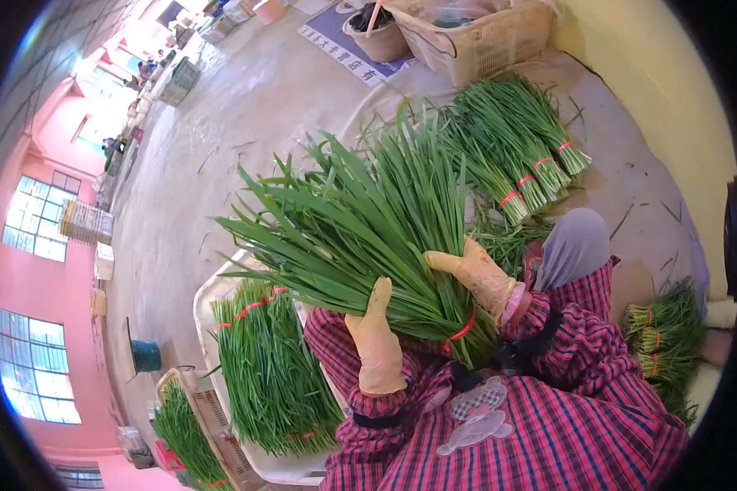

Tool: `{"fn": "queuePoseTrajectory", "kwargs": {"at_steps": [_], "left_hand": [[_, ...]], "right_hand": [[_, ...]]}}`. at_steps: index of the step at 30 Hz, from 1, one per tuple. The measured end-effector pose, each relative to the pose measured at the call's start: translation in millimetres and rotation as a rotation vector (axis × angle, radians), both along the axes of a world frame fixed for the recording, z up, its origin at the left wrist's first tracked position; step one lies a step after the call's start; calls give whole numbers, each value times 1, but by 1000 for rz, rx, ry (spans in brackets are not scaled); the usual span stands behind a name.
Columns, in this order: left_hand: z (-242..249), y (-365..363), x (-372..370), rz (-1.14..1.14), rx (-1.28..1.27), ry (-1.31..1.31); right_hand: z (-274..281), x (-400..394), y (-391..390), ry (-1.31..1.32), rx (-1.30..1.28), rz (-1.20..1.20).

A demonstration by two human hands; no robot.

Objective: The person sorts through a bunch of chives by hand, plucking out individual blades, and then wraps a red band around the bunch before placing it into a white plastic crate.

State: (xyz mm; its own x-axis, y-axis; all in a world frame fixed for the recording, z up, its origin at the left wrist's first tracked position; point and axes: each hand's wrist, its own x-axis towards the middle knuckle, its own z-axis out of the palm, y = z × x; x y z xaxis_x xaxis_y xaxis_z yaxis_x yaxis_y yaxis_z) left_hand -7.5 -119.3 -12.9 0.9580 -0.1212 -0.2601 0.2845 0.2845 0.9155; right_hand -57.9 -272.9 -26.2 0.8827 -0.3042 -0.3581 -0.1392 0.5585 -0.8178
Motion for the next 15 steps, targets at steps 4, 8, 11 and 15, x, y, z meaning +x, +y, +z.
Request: {"fn": "queuePoseTrajectory", "kwargs": {"at_steps": [4,8,11,15], "left_hand": [[-1,6,1,-11,15,0],[5,5,-1,-62,-11,10],[0,6,1,-78,29,-15],[3,3,0,-25,-24,13]], "right_hand": [[-11,2,-2,98,50,13],[-7,0,2,-1,20,-53],[-10,-1,1,-52,69,-9],[2,-4,0,10,85,28]]}}
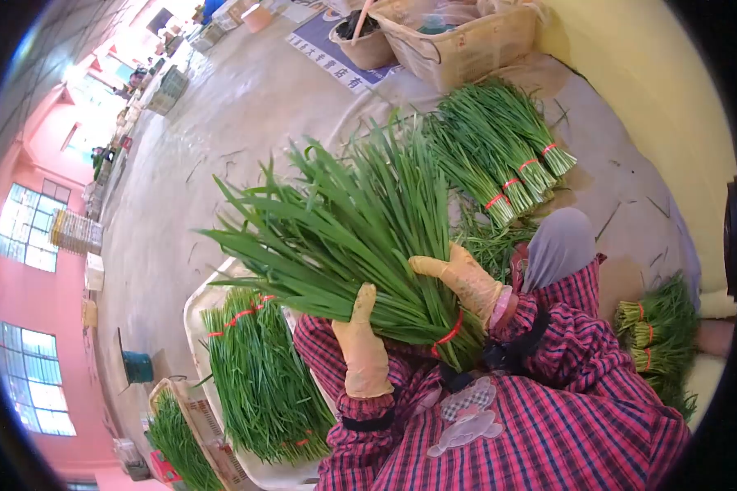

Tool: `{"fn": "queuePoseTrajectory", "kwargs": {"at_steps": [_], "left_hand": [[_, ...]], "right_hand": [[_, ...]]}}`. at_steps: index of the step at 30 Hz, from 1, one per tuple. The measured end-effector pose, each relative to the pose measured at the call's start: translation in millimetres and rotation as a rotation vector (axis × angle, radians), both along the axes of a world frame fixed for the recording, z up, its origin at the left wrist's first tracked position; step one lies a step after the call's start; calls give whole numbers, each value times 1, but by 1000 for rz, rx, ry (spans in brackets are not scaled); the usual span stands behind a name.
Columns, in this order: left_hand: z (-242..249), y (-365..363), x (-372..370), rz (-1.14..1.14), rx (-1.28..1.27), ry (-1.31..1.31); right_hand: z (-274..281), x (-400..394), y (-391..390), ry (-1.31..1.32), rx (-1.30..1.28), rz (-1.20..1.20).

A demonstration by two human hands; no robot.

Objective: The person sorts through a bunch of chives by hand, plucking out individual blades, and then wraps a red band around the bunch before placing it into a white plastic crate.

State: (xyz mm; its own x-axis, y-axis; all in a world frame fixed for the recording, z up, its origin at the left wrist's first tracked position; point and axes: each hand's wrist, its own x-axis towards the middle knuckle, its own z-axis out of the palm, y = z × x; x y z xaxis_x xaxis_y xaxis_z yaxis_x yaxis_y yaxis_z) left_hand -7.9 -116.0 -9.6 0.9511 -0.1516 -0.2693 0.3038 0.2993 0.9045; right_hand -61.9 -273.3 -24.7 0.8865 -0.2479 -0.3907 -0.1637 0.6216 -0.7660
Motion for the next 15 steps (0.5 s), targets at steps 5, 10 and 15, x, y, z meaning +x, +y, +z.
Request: {"fn": "queuePoseTrajectory", "kwargs": {"at_steps": [5,10,15], "left_hand": [[-12,0,3,-7,68,-66],[-11,-3,0,-32,95,-69],[-27,-6,-8,-88,-4,-192]], "right_hand": [[-34,20,-5,-200,-479,-378],[38,16,-9,-331,-1061,-471],[75,39,22,-669,-1129,45]]}}
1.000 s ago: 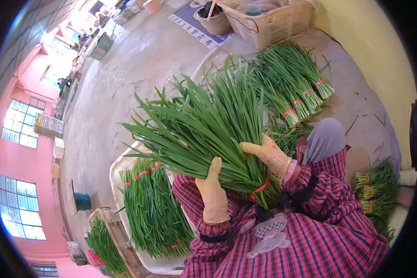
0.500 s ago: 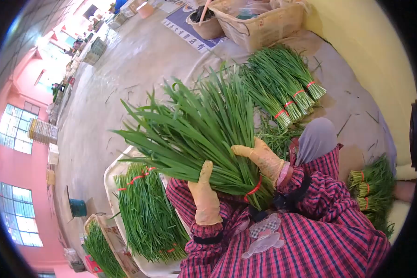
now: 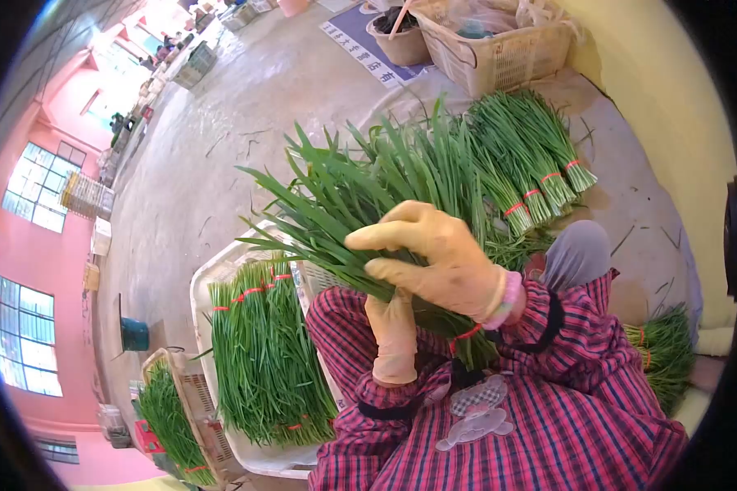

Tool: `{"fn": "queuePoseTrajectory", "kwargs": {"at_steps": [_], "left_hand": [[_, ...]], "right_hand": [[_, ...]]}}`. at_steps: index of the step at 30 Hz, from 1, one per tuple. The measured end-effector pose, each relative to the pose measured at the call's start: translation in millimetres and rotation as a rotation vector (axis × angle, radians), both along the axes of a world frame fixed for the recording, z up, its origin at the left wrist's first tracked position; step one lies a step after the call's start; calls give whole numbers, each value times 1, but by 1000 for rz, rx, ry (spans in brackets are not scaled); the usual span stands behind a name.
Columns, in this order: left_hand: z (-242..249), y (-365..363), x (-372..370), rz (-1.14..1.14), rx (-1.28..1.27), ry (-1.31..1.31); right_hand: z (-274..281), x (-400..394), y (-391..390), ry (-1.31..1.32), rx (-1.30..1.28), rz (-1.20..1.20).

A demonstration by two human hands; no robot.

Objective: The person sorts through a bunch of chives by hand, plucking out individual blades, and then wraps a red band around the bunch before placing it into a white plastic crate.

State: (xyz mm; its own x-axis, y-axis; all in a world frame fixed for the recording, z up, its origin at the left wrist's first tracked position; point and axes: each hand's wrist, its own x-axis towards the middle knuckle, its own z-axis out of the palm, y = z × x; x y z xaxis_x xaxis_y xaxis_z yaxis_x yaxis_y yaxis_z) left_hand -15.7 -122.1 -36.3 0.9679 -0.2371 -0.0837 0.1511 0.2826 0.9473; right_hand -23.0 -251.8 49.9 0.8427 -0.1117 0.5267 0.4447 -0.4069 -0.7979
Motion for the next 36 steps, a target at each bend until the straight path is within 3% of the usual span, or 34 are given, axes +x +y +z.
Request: {"fn": "queuePoseTrajectory", "kwargs": {"at_steps": [1,4,9,13,17,20,22,26,27,29,31,33,35,36], "left_hand": [[-4,0,-1,7,-91,-57],[-7,4,-3,-33,9,-104],[-13,4,-3,-42,16,-109],[9,-2,0,15,138,-24],[2,2,2,53,150,1],[11,8,3,89,43,100],[8,12,5,104,-1,113],[2,18,9,126,-38,153],[3,18,8,130,-40,159],[7,18,7,125,-36,172],[6,20,8,114,-50,155],[9,17,7,108,-43,145],[13,18,5,79,-53,115],[11,19,5,68,-16,91]], "right_hand": [[4,7,5,-2,-2,1],[9,27,15,-50,-129,47],[15,39,7,34,-70,152],[26,50,-26,-223,-318,290],[58,45,-59,-341,-367,79],[54,22,-88,-234,-186,-47],[22,4,-104,164,287,-124],[-72,-32,-92,266,414,-198],[-89,-41,-83,385,611,-211],[-101,-59,-63,472,825,-214],[-98,-67,-51,535,800,-296],[-91,-65,-50,481,840,-312],[-85,-60,-53,188,791,-362],[-71,-61,-53,167,824,-375]]}}
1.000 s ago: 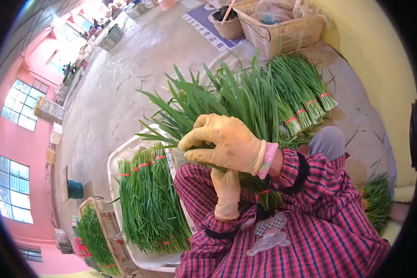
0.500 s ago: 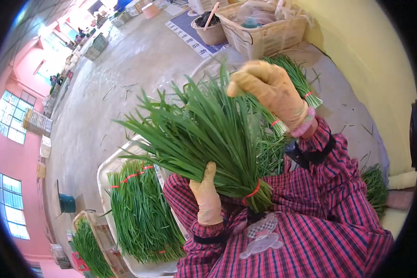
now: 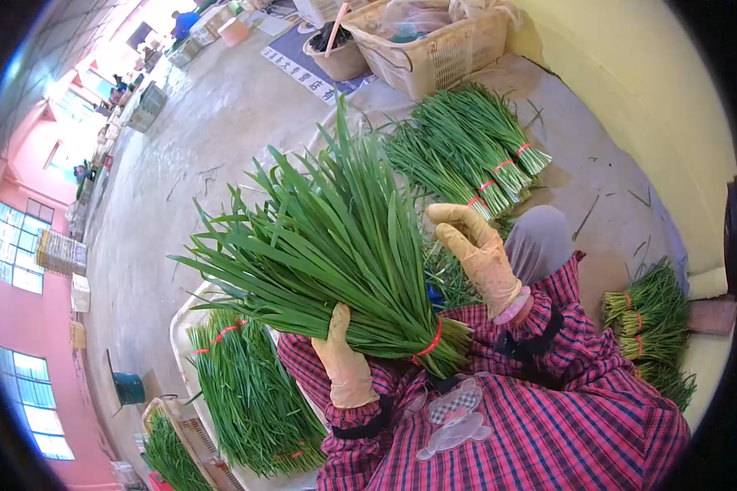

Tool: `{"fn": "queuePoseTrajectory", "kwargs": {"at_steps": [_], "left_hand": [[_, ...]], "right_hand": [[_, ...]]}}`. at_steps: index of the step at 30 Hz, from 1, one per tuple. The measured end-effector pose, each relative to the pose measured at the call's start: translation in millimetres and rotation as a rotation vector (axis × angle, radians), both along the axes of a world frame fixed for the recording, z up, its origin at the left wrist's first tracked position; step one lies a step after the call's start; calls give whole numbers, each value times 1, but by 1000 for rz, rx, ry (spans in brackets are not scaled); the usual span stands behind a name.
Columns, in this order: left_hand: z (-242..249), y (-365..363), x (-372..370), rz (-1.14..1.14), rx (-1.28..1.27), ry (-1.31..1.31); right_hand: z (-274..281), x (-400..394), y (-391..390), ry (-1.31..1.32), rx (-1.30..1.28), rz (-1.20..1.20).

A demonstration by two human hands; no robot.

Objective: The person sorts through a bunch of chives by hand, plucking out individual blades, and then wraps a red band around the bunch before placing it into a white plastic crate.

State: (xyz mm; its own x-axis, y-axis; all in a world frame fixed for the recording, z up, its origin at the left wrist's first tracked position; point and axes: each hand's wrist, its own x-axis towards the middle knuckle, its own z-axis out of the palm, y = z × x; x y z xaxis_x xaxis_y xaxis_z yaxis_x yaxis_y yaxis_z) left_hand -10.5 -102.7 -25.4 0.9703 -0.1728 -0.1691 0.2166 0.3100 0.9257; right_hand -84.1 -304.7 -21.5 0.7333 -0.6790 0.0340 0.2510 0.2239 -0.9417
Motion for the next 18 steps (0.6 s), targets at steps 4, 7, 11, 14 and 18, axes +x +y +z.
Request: {"fn": "queuePoseTrajectory", "kwargs": {"at_steps": [4,7,11,14,18], "left_hand": [[1,-5,-3,7,-29,-7],[-2,-3,-3,-18,-22,-3],[-7,-3,-2,-12,-12,10],[2,-8,-6,-5,-7,-8],[-4,-5,-5,0,12,-7]], "right_hand": [[20,3,-4,14,-127,-13],[46,12,-14,-66,-557,45],[70,38,-18,-13,-689,297],[70,60,-23,24,-963,342],[68,76,-27,56,-857,501]]}}
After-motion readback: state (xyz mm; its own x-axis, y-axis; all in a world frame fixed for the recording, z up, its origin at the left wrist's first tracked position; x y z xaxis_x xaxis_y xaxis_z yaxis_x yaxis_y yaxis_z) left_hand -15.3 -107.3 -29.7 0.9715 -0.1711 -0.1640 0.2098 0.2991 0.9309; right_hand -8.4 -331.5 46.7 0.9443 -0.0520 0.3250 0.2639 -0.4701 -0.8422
